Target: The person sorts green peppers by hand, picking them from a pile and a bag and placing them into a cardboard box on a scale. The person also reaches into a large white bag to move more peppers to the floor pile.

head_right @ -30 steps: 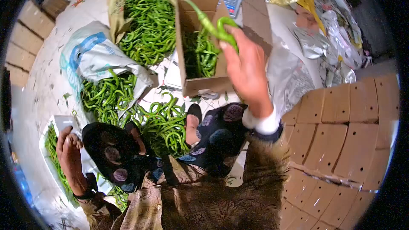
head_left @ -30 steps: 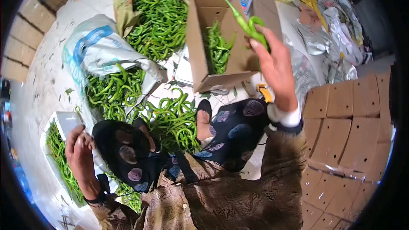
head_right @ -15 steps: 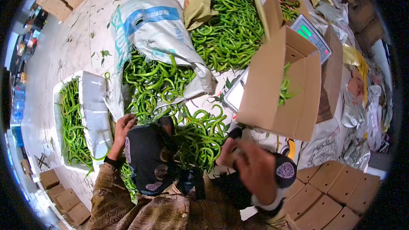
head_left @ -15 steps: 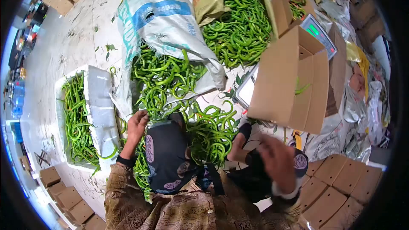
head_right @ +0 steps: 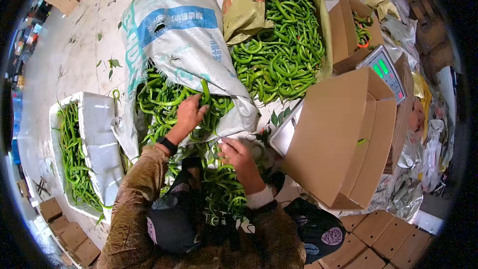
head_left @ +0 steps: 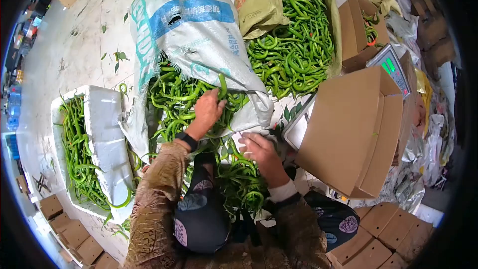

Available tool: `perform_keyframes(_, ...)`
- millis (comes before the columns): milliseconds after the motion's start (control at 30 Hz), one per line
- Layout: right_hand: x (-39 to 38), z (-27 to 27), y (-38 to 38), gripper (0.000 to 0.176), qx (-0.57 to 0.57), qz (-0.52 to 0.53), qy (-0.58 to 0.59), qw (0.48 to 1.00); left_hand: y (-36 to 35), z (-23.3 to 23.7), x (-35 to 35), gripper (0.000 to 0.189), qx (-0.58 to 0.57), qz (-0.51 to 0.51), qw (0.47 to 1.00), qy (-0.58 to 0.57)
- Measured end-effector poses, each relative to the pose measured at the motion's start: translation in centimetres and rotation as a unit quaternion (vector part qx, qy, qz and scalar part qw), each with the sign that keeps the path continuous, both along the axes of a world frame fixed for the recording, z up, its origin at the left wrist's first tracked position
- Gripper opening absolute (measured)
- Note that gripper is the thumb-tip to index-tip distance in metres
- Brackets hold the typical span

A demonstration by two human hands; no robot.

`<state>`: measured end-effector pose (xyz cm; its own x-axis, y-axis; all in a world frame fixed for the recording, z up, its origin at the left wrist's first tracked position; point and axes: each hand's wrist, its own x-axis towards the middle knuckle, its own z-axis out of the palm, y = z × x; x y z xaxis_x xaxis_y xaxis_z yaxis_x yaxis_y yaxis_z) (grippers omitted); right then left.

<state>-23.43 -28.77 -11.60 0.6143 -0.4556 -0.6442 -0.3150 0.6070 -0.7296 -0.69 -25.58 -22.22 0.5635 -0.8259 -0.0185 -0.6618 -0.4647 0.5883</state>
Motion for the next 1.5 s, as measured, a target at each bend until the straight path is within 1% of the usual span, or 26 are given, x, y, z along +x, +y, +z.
perform_keyframes(133, 3.1, -5.4, -3.2, 0.039, 0.074, -0.043, 0.003, 0.996, -2.0, -1.6, -1.9, 0.035, 0.04, -0.003, 0.999, -0.034)
perform_keyframes(233, 4.4, -9.1, -4.8, 0.041, 0.126, -0.102, 0.006, 0.987, 0.4, 0.3, -3.8, 0.025, -0.083, -0.136, 0.983, -0.091)
perform_keyframes(300, 5.4, -10.8, -6.6, 0.042, 0.143, -0.135, -0.004, 0.981, 3.0, 0.8, -5.7, 0.022, -0.135, -0.136, 0.981, -0.014)
perform_keyframes(367, 6.5, -12.3, -8.6, 0.051, 0.066, -0.009, 0.051, 0.996, 6.2, 0.5, -6.8, 0.028, -0.083, -0.172, 0.975, 0.117)
perform_keyframes(433, 8.0, -12.0, -10.0, 0.061, -0.012, 0.035, 0.094, 0.995, 8.6, 2.1, -8.3, 0.026, -0.017, -0.187, 0.945, 0.269)
perform_keyframes(500, 8.6, -15.2, -11.5, 0.069, -0.243, 0.08, 0.094, 0.962, 9.2, 4.3, -8.8, 0.025, 0.108, -0.266, 0.832, 0.474)
perform_keyframes(533, 9.8, -12.8, -11.9, 0.074, -0.286, 0.065, 0.091, 0.952, 9.5, 3.5, -9.2, 0.024, 0.041, -0.334, 0.837, 0.432)
perform_keyframes(567, 10.7, -10.3, -12.6, 0.079, -0.328, 0.05, 0.09, 0.939, 9.5, 2.5, -8.8, 0.024, 0.04, -0.334, 0.836, 0.433)
perform_keyframes(633, 12.1, -8.3, -15.4, 0.088, -0.422, -0.024, -0.076, 0.903, 8.1, 1.7, -6.5, 0.025, -0.066, -0.208, 0.912, 0.347)
perform_keyframes(700, 12.7, -5.1, -18.0, 0.09, -0.408, -0.072, -0.041, 0.909, 5.2, 3.2, -2.2, 0.033, -0.064, -0.118, 0.982, 0.136)
perform_keyframes(767, 11.3, -5.1, -19.6, 0.093, -0.425, -0.019, 0.001, 0.905, 2.8, 4.6, 1.3, 0.042, -0.086, -0.131, 0.987, -0.022)
perform_keyframes(833, 9.7, -6.6, -18.7, 0.095, -0.532, 0.206, 0.098, 0.816, 1.1, 3.0, 4.5, 0.048, -0.023, -0.154, 0.972, -0.175)
perform_keyframes(867, 9.3, -7.0, -17.0, 0.081, -0.581, 0.185, 0.117, 0.784, 1.3, 0.3, 6.4, 0.049, 0.013, -0.153, 0.956, -0.25)
perform_keyframes(900, 8.8, -7.8, -16.8, 0.081, -0.581, 0.184, 0.118, 0.784, 1.7, -2.0, 8.1, 0.05, 0.048, -0.153, 0.933, -0.323)
perform_keyframes(933, 8.4, -8.8, -16.7, 0.068, -0.564, 0.208, 0.158, 0.784, 2.0, -2.1, 9.2, 0.054, 0.198, -0.163, 0.933, -0.253)
perform_keyframes(1000, 8.4, -9.6, -16.7, 0.056, -0.54, 0.231, 0.198, 0.785, 2.2, -2.6, 9.9, 0.07, 0.214, -0.193, 0.92, -0.265)
perform_keyframes(1067, 8.8, -9.6, -17.2, 0.029, -0.483, -0.012, 0.168, 0.859, 1.2, -2.5, 9.3, 0.077, 0.257, -0.197, 0.918, -0.23)
perform_keyframes(1100, 8.8, -10.5, -17.9, 0.029, -0.482, -0.011, 0.167, 0.86, 0.7, -3.5, 9.2, 0.082, 0.277, -0.185, 0.914, -0.23)
perform_keyframes(1167, 8.2, -12.9, -19.7, 0.022, -0.248, -0.213, -0.003, 0.945, 0.1, -4.0, 9.3, 0.087, 0.292, -0.17, 0.913, -0.229)
perform_keyframes(1200, 8.0, -12.8, -19.8, 0.02, -0.253, -0.199, 0.0, 0.947, -0.1, -3.9, 9.4, 0.087, 0.294, -0.135, 0.928, -0.187)
perform_keyframes(1300, 7.4, -13.0, -18.1, 0.02, -0.558, -0.04, 0.153, 0.815, 0.2, -5.7, 8.5, 0.074, 0.292, -0.099, 0.936, -0.173)
perform_keyframes(1367, 8.2, -11.0, -15.3, 0.024, -0.647, -0.022, 0.134, 0.75, 1.6, -7.5, 7.7, 0.055, 0.269, -0.141, 0.922, -0.241)
perform_keyframes(1400, 8.2, -11.1, -14.2, 0.025, -0.643, 0.006, 0.158, 0.749, 2.3, -7.2, 6.9, 0.048, 0.252, -0.136, 0.927, -0.243)
perform_keyframes(1433, 8.0, -9.1, -13.0, 0.026, -0.643, 0.016, 0.098, 0.76, 3.2, -6.5, 6.4, 0.041, 0.239, -0.131, 0.931, -0.245)
perform_keyframes(1467, 8.1, -8.6, -11.8, 0.026, -0.581, 0.028, 0.125, 0.804, 3.9, -6.3, 6.5, 0.039, 0.241, -0.148, 0.928, -0.241)
perform_keyframes(1500, 7.9, -9.3, -10.7, 0.026, -0.603, 0.006, 0.104, 0.791, 4.3, -6.0, 6.6, 0.037, 0.244, -0.163, 0.926, -0.238)
